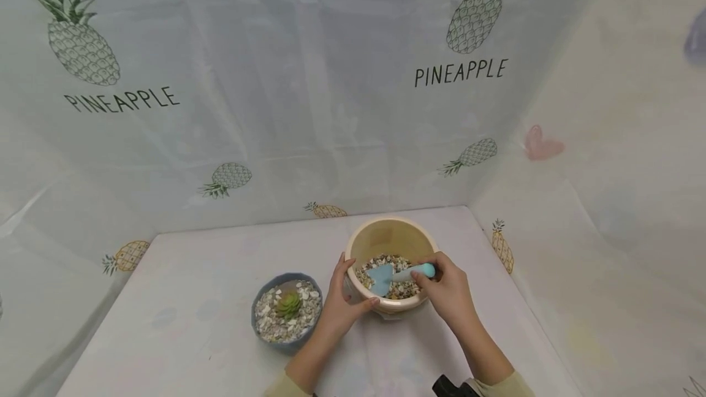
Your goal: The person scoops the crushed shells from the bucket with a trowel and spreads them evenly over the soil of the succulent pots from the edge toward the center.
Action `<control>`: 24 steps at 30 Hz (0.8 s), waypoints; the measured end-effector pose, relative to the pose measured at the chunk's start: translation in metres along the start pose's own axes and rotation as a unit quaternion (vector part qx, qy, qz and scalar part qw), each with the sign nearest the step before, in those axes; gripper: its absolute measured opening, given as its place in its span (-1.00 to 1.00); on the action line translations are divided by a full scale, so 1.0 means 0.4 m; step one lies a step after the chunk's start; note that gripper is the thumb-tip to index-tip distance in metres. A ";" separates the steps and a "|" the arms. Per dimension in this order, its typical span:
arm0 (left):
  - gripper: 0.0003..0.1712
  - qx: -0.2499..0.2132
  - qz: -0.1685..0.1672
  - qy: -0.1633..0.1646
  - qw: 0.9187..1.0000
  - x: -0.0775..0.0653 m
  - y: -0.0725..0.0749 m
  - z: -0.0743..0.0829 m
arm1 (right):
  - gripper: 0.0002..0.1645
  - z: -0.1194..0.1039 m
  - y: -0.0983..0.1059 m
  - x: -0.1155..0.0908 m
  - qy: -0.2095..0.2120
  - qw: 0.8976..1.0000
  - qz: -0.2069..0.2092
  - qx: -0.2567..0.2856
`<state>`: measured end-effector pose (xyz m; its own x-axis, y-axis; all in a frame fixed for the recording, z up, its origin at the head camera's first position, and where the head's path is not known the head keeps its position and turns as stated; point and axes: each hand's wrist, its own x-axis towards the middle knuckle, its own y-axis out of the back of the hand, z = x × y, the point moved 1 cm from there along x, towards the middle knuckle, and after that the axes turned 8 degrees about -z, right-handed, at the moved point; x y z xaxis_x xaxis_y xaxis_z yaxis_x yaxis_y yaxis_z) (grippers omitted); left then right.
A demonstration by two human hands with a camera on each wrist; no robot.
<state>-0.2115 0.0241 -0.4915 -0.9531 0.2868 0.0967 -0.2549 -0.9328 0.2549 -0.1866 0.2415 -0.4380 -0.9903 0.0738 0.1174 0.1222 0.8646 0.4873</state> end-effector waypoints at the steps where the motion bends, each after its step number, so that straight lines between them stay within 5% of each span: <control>1: 0.11 0.001 -0.001 0.001 1.000 0.000 0.000 0.000 | -0.73 0.001 0.000 -0.001 -0.003 1.000 0.003 0.008; 16: 0.13 -0.006 0.002 0.008 1.000 0.003 -0.004 -0.006 | -0.67 0.012 -0.009 -0.020 -0.066 0.984 0.069 0.148; 20: 0.12 -0.009 0.001 0.007 1.000 0.002 -0.004 -0.005 | -0.70 0.011 -0.004 -0.022 -0.026 0.992 0.068 0.104; 24: 0.12 -0.011 -0.004 0.006 1.000 -0.002 -0.005 -0.001 | -0.75 0.002 0.011 -0.017 0.057 0.996 0.066 -0.026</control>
<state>-0.2101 0.0255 -0.4926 -0.9530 0.2910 0.0839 -0.2651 -0.9354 0.2340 -0.1792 0.2452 -0.4375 -0.9522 0.1251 0.2787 0.2561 0.8243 0.5049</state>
